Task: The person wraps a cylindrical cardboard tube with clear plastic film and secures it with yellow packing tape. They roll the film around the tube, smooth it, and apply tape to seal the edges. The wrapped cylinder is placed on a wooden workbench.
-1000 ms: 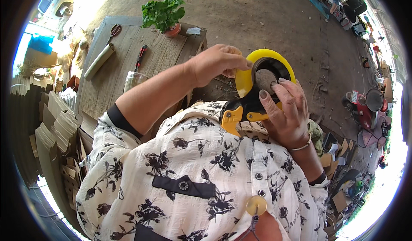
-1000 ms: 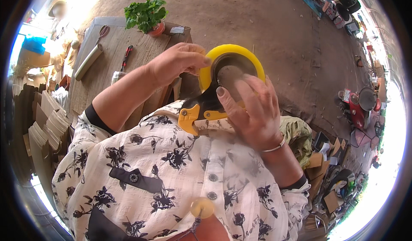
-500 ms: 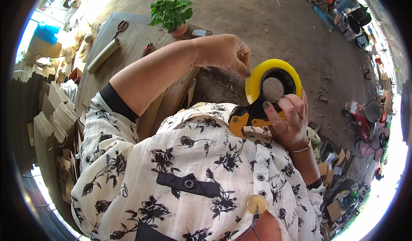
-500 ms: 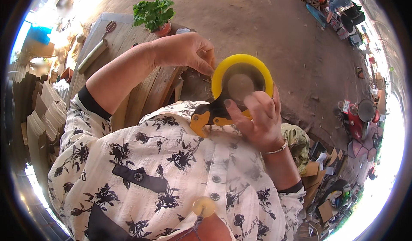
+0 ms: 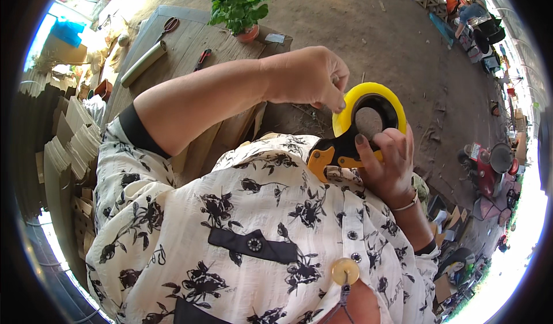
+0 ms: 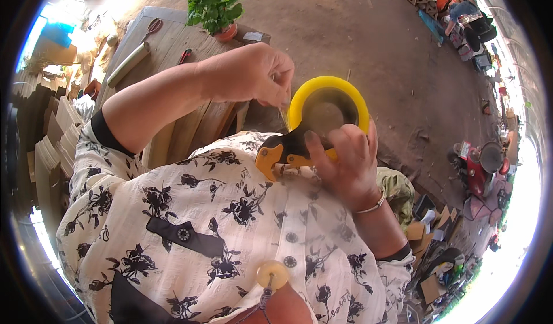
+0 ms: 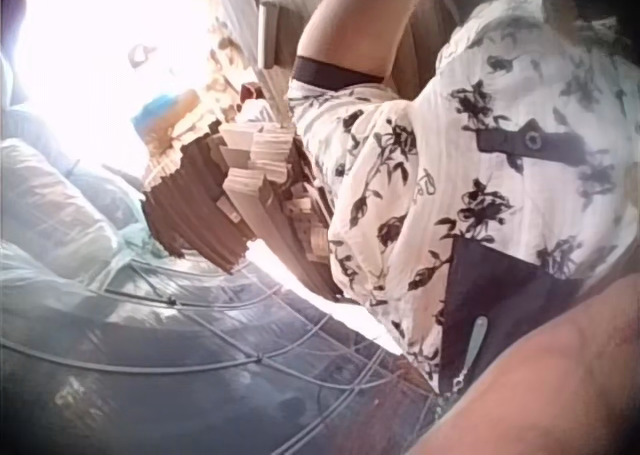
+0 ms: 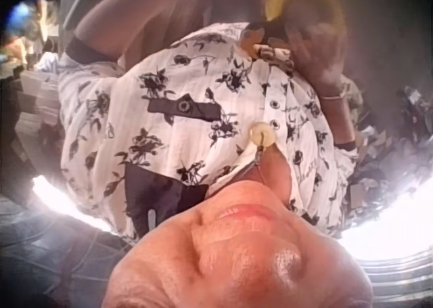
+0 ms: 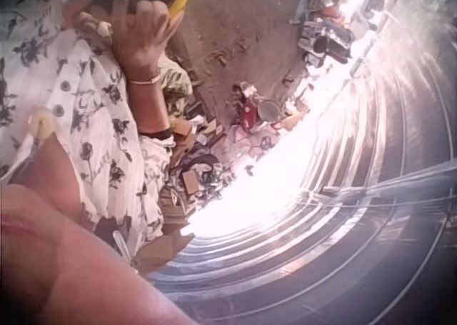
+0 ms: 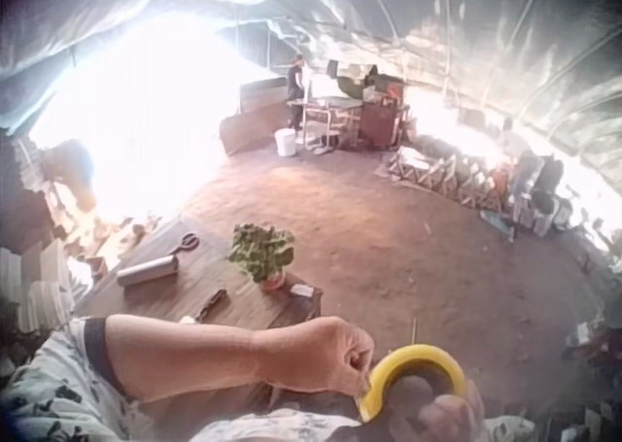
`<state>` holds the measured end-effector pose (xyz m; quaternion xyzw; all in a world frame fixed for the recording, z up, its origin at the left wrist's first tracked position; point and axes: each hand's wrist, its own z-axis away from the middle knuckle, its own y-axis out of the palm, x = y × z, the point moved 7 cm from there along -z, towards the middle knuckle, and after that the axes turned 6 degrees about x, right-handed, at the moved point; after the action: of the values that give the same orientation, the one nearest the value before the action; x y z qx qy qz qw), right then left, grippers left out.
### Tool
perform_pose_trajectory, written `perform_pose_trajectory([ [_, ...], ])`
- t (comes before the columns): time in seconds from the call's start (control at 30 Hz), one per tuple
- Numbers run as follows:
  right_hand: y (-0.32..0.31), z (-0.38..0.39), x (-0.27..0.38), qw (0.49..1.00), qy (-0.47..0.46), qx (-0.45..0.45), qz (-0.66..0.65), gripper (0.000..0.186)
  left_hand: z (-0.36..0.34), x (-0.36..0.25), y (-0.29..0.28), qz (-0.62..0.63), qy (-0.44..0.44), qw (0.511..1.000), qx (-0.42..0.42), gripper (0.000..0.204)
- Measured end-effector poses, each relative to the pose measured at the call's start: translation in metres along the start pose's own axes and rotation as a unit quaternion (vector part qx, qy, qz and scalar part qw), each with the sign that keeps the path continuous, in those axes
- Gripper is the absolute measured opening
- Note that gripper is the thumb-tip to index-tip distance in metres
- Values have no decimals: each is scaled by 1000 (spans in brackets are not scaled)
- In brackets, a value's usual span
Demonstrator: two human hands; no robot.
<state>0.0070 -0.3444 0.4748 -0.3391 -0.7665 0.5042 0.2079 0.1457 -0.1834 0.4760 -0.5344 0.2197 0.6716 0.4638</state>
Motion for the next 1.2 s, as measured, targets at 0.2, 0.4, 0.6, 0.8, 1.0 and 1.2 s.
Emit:
perform_pose_trajectory([
  [0.2,3,5,-3,1000,20,-7,5,42,1,10,5,110,-4,994,5,15],
  [0.4,2,5,-4,1000,18,-20,4,45,-7,29,7,68,-58,996,19,40],
  [0.6,-1,3,-4,1000,22,-19,3,47,-15,34,13,-54,-9,996,68,43],
  [0.8,-2,2,-4,999,27,-24,2,46,-14,31,18,-10,-7,999,50,15],
  [1.0,-8,-2,0,999,36,2,4,44,-11,34,14,43,-12,999,-7,9],
  [1.2,-15,-6,4,1000,24,0,16,40,-4,27,16,50,17,999,-14,7],
])
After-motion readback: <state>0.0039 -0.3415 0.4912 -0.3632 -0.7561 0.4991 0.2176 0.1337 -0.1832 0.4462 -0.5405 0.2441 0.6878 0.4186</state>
